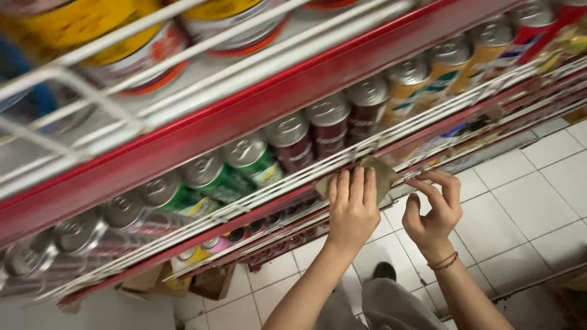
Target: The person sprays a cleaning solution onto a cloth and wipes the metal edges of a refrigerated display shelf. They then use a dry cloth to wipe the same shelf edges repeatedly across multiple sections.
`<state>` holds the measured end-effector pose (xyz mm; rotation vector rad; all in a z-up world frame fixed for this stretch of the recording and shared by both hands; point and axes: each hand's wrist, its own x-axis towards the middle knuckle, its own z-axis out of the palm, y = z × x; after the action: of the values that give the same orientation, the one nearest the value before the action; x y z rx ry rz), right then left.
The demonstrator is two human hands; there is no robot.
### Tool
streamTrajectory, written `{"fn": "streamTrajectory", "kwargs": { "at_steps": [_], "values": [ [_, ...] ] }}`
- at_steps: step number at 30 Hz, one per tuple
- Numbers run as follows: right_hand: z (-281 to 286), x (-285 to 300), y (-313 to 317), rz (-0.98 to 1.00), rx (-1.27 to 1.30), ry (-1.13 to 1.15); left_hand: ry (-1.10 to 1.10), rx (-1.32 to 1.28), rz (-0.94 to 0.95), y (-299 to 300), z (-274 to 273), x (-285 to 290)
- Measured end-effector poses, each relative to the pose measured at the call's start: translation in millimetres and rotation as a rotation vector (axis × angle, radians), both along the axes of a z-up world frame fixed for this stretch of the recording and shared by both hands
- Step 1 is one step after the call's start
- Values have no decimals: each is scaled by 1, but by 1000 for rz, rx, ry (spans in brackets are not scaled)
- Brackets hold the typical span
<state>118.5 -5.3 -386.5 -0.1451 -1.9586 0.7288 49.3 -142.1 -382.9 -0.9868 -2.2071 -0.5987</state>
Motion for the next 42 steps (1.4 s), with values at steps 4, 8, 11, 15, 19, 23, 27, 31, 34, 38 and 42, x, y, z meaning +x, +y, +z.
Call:
{"fn": "streamTrajectory", "kwargs": {
  "at_steps": [4,8,11,15,19,23,27,31,34,38,42],
  "values": [
    [1,9,41,-30,0,-4,21,0,11,52,-3,0],
    [2,16,82,-49,31,13,46,27,-1,104,-6,-4],
    [2,25,112,-62,33,6,70,38,12,139,-8,-2],
    [-1,37,149,-96,22,-7,57,62,-1,186,-9,-3],
    [-4,47,178,-128,39,-18,58,69,-55,225,-12,-6],
    [-6,56,201,-160,4,-10,67,48,-143,271,-15,-8],
    [-8,70,218,-208,-22,-26,29,124,-177,315,-14,-13],
    [-9,87,231,-286,-21,-58,-1,194,-291,335,-6,-12],
    [-10,99,241,-330,-78,-82,-61,273,-532,334,6,-5],
    [-21,117,248,-200,-415,6,-413,440,-770,320,18,40],
    [-46,138,258,87,-951,143,-951,446,-901,300,16,89]
  ]
}}
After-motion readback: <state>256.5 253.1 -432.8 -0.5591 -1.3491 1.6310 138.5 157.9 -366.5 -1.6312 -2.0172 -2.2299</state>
